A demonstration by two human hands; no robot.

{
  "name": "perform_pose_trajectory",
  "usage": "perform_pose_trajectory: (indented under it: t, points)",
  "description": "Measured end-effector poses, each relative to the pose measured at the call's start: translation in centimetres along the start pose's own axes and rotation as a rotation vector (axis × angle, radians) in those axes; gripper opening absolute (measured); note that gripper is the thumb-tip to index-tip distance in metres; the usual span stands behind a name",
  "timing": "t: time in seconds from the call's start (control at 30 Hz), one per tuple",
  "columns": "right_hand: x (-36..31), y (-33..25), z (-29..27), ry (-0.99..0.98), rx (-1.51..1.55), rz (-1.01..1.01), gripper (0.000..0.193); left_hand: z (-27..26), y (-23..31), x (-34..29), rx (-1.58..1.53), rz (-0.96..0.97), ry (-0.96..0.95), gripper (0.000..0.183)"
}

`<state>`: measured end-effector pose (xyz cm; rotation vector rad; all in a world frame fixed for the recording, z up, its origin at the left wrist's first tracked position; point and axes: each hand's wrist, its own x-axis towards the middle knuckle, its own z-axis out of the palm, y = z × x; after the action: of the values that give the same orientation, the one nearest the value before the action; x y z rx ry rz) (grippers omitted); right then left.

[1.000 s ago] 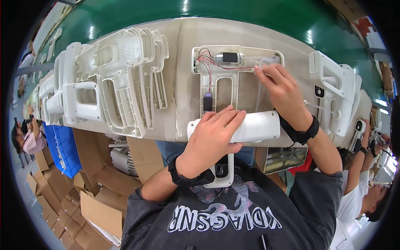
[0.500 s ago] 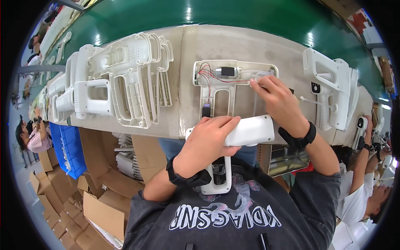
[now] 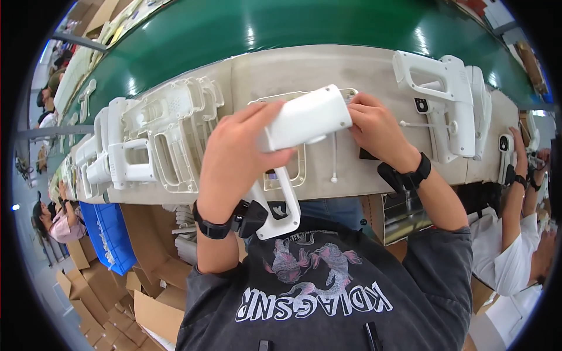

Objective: The person retrieves white plastic housing pieces from a box and places them on the table. They peel black foam stickers from a sheet and press them onto the motor inside the housing before fitting a second white plastic housing piece on top.

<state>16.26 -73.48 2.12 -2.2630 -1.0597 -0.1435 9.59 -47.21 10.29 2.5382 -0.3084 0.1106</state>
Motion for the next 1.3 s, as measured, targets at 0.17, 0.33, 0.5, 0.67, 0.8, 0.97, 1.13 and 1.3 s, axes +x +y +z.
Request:
perform_pose_trajectory:
  t: [0.17,0.33,0.5,0.67,0.8,0.97,1.13,1.3]
  points:
    - [-1.6,1.1,-3.3,0.163,0.073,0.131,0.036,0.0,0.3,1.5,-0.059,-0.049,-0.013,0.061]
    - [-2.2,0.2,-6.2,0.234,0.183,0.322,0.037,2.2,-0.8,2.7,-0.063,-0.024,-0.052,0.06]
    - [-0.8,-0.1,-4.5,0.069,0.102,0.124,0.065,3.9,-1.1,4.1,-0.055,0.052,-0.087,0.059]
    - [-0.3,1.4,-2.8,0.007,0.129,0.126,0.072,4.2,-0.8,4.9,-0.057,0.091,-0.127,0.059]
    - [0.0,1.6,-2.9,-0.009,0.163,0.145,0.069,4.4,-0.9,5.0,-0.074,0.053,-0.16,0.059]
    - [-0.3,2.2,-2.9,0.0,0.102,0.123,0.067,4.8,-0.9,5.4,-0.015,0.128,-0.139,0.059]
    - [-0.6,2.6,-1.8,0.005,0.074,0.123,0.067,5.9,-1.9,5.7,-0.002,0.156,-0.16,0.059]
    - [-0.8,3.3,-1.1,0.015,0.077,0.138,0.067,6.6,-2.4,5.5,-0.018,0.148,-0.135,0.06]
